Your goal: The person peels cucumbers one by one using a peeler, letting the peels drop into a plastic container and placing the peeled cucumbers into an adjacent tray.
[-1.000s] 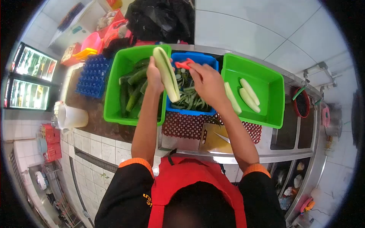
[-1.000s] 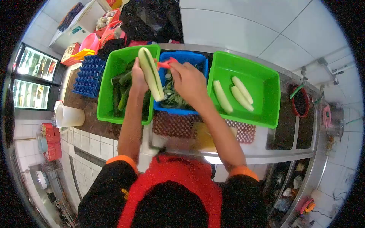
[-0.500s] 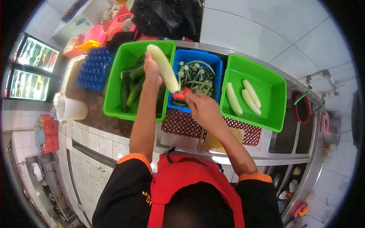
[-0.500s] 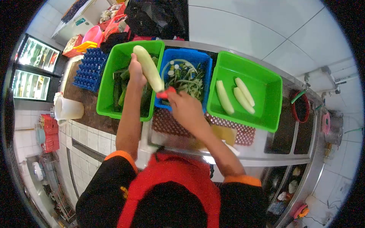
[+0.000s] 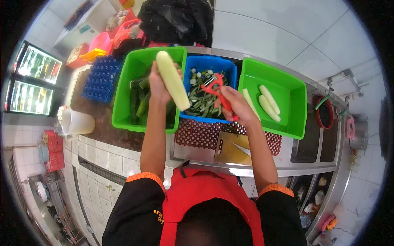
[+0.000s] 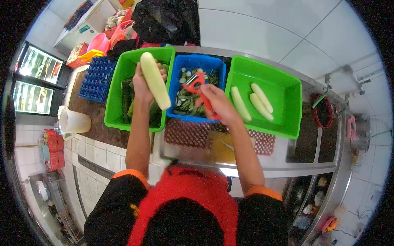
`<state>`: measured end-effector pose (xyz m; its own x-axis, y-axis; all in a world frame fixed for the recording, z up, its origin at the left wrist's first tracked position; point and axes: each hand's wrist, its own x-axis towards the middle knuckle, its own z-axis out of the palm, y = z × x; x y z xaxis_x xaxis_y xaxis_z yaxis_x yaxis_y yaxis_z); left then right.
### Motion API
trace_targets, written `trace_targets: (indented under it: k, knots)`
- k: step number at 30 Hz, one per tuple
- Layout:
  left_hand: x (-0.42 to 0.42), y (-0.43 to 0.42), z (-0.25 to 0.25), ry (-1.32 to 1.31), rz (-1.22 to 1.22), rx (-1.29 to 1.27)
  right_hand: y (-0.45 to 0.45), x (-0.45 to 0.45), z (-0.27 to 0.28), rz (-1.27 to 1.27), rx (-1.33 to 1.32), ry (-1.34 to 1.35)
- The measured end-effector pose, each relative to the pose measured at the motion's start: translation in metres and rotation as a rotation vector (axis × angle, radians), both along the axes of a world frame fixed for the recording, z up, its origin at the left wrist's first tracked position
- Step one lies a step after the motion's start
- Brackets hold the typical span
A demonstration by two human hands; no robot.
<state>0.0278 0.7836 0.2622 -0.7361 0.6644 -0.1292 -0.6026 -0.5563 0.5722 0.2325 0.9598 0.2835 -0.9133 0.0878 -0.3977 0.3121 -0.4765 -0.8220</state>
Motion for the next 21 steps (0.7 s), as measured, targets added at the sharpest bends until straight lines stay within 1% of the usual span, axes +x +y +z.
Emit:
trace_targets:
  k: [1,2,3,4,5,6,7,9,10,11,12,13,14,15,17,18,19,20,21]
  knots:
    - [0.012,0.004,0.003,0.027,0.022,-0.146,-0.008,-0.001,-0.001,0.002,-0.002,-0.006]
    - [0.02,0.008,-0.002,0.066,-0.039,-0.209,-0.019,-0.004,-0.001,-0.086,0.307,0.035]
    - [0.04,0.02,0.01,0.0,-0.028,-0.198,-0.028,-0.005,-0.002,-0.182,0.622,0.067]
    - [0.053,0.033,0.003,-0.02,-0.042,-0.145,-0.035,-0.005,-0.019,-0.27,0.451,0.148]
    - [0.064,0.045,-0.006,-0.042,-0.054,-0.091,-0.036,-0.005,-0.031,-0.293,0.668,0.11]
    - [0.076,0.051,-0.012,-0.082,-0.105,-0.054,-0.035,-0.001,-0.031,-0.353,0.69,0.12]
    - [0.093,0.06,-0.012,-0.154,0.037,-0.086,-0.034,0.003,-0.032,-0.41,0.707,0.133]
    - [0.111,0.056,-0.004,-0.208,-0.054,-0.092,-0.013,0.02,-0.038,-0.427,0.684,0.061]
    - [0.115,0.047,-0.004,-0.14,-0.102,-0.071,0.002,0.03,-0.036,-0.471,0.746,0.03]
    - [0.114,0.036,-0.006,-0.143,-0.102,-0.083,0.016,0.042,-0.029,-0.5,0.772,-0.021]
    - [0.11,0.025,-0.008,0.143,0.035,-0.35,0.033,0.054,-0.022,-0.481,1.054,-0.13]
    - [0.107,0.011,-0.009,0.431,0.178,-0.615,0.053,0.067,-0.036,-0.506,1.299,-0.06]
    - [0.108,-0.007,0.002,0.584,0.269,-0.771,0.067,0.077,-0.032,-0.439,1.362,-0.198]
    - [0.091,-0.031,-0.024,0.903,0.398,-1.041,0.08,0.083,-0.028,-0.367,1.424,-0.328]
    - [0.075,-0.067,-0.036,1.269,0.313,-1.481,0.102,0.096,-0.046,-0.321,1.498,-0.338]
    - [0.067,-0.078,-0.052,1.267,0.21,-1.436,0.107,0.1,-0.057,-0.303,1.495,-0.31]
    - [0.061,-0.085,-0.06,1.258,0.111,-1.388,0.109,0.101,-0.063,-0.358,1.407,-0.294]
    - [0.06,-0.089,-0.069,1.375,0.031,-1.541,0.11,0.099,-0.072,-0.408,1.318,-0.283]
    - [0.063,-0.086,-0.064,1.318,0.047,-1.581,0.104,0.091,-0.07,-0.387,1.314,-0.266]
